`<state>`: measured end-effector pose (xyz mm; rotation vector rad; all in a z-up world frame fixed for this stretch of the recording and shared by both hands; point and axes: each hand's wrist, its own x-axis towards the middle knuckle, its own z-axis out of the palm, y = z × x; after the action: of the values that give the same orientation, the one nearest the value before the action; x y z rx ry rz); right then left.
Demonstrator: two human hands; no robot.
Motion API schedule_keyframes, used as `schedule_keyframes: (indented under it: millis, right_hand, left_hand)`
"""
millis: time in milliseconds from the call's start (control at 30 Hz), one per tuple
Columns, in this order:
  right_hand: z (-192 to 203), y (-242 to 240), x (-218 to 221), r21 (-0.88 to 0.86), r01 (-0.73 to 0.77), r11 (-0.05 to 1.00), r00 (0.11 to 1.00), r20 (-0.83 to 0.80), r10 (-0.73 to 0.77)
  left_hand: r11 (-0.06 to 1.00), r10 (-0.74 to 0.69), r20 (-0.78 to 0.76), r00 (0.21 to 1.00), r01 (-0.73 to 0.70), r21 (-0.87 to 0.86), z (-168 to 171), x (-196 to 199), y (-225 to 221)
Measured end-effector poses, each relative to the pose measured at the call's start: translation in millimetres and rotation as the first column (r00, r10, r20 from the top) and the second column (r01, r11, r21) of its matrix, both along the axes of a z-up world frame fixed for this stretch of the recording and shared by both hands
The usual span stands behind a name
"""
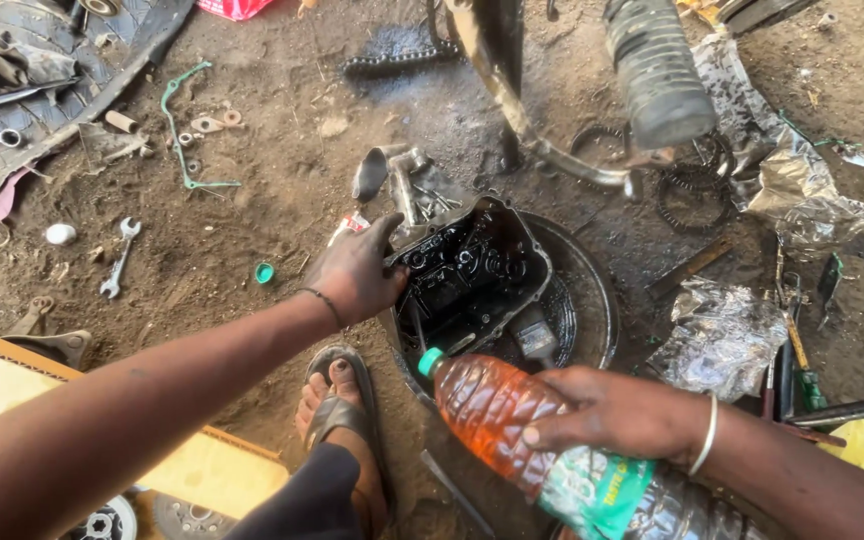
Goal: Cleaning and inspecting motorcycle engine components and cleaning the engine casing.
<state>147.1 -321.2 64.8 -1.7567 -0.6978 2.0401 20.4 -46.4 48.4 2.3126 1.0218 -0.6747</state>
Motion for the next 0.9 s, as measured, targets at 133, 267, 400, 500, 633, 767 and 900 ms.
schedule_keyframes:
  millis: [133,267,400,500,633,767,900]
  right_hand:
    - [-3.9,-3.1,1.0,-0.132,0.008,0.991,0.999,-0.030,-0.012]
    - [3.6,1.5,-3.5,-0.031,-0.073,0.997,0.996,-0.046,0.072]
    - [0.6,-0.4,0.9,0.046,0.049,0.998,0.993,-0.112,-0.044]
    - [7.3,0.4,0.9,-0.025,0.002,1.000,0.999,-0.049,-0.004]
    - [13.7,-1.0,0.9,-0.106,-0.029,0.994,1.000,-0.003,0.029]
    - [-17.6,-23.6,6.1,0.089,-0.049,0.995,0.992,-0.109,0.059]
    - [-19.8,-41.4,23.3,-0.097,0.149,0.984,0.981,0.136,-0.135]
  left_hand:
    - [0.999,-0.026,0.004,1.000,0.026,-0.026,2.5,2.8,0.3]
    - [0.993,-0.119,-0.032,0.992,0.119,0.010,10.3,3.6,-2.6]
    - [0.994,-0.106,-0.068,0.992,0.107,0.016,7.3,3.2,-9.1]
    - [0.967,-0.213,0.027,0.977,0.207,0.148,-5.4,-0.6,-16.4]
    - [0.955,-0.233,-0.030,0.972,0.234,0.183,6.6,-4.4,-31.3]
    - [0.846,-0.433,0.013,0.901,0.402,0.349,-12.1,-5.3,-35.2]
    - [0.847,-0.470,0.033,0.882,0.440,0.300,-6.1,3.9,-45.3]
